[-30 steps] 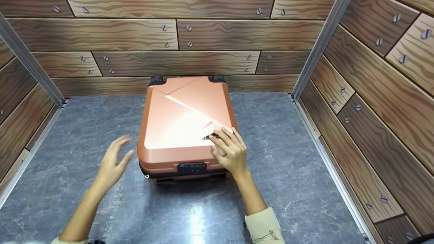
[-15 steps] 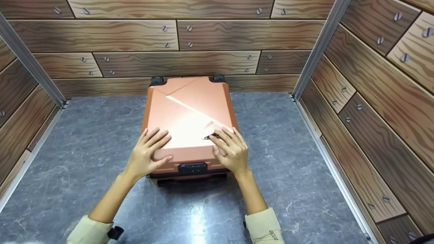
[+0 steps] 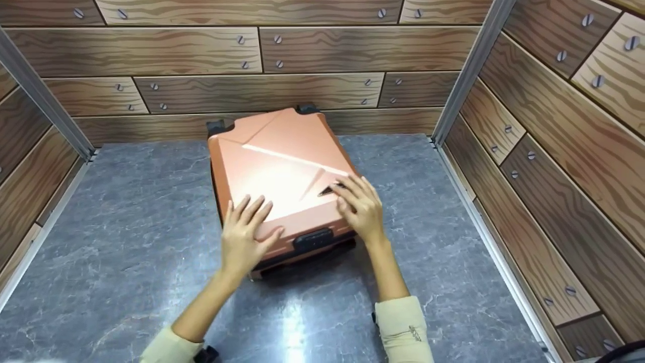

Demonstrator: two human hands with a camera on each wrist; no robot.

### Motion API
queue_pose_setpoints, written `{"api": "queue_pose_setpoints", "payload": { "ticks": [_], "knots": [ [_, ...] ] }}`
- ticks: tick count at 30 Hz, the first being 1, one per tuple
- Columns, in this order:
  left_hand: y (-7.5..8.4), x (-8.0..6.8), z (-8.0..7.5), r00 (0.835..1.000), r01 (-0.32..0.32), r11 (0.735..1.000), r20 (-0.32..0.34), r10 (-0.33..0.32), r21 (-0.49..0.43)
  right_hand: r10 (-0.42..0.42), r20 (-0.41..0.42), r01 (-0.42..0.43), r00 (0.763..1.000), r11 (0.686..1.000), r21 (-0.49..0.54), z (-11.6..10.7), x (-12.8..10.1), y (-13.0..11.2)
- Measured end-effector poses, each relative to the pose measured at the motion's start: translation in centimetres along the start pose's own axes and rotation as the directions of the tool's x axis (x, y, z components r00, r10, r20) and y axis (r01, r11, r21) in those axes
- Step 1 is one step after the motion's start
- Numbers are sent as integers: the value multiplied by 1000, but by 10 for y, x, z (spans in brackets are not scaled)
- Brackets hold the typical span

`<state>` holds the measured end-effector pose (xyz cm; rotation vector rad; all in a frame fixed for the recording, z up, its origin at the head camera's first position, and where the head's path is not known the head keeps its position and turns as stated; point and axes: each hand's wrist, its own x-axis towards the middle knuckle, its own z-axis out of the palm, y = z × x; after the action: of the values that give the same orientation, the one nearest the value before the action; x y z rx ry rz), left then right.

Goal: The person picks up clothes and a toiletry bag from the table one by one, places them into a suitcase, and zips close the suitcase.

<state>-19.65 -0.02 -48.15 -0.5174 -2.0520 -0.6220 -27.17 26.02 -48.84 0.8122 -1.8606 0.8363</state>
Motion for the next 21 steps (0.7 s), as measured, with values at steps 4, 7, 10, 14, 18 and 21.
{"api": "queue_pose_setpoints", "payload": {
  "ticks": [4, 7, 10, 14, 18, 21],
  "knots": [
    [19, 2, 9, 998, 55, 996, 10, -56, 64, 99, 41, -96, 994, 993, -65, -7, -1, 12],
    [31, 2, 13, 997, 73, 993, 26, -76, 97, 175, 75, -166, 982, 980, -114, -12, -2, 17],
    [36, 2, 13, 996, 69, 994, 54, -74, 88, 230, 96, -215, 968, 965, -150, -16, -1, 17],
    [26, 3, 5, 985, 60, 998, 166, -55, -24, 268, 101, -242, 958, 946, -216, -19, 2, 10],
    [1, 14, -4, 925, 88, 990, 378, -41, -107, 261, 92, -232, 961, 940, -251, -17, 6, -7],
    [-26, 28, -5, 870, 123, 983, 492, -41, -135, 200, 103, -173, 974, 959, -225, -10, 8, -26]
  ]
}}
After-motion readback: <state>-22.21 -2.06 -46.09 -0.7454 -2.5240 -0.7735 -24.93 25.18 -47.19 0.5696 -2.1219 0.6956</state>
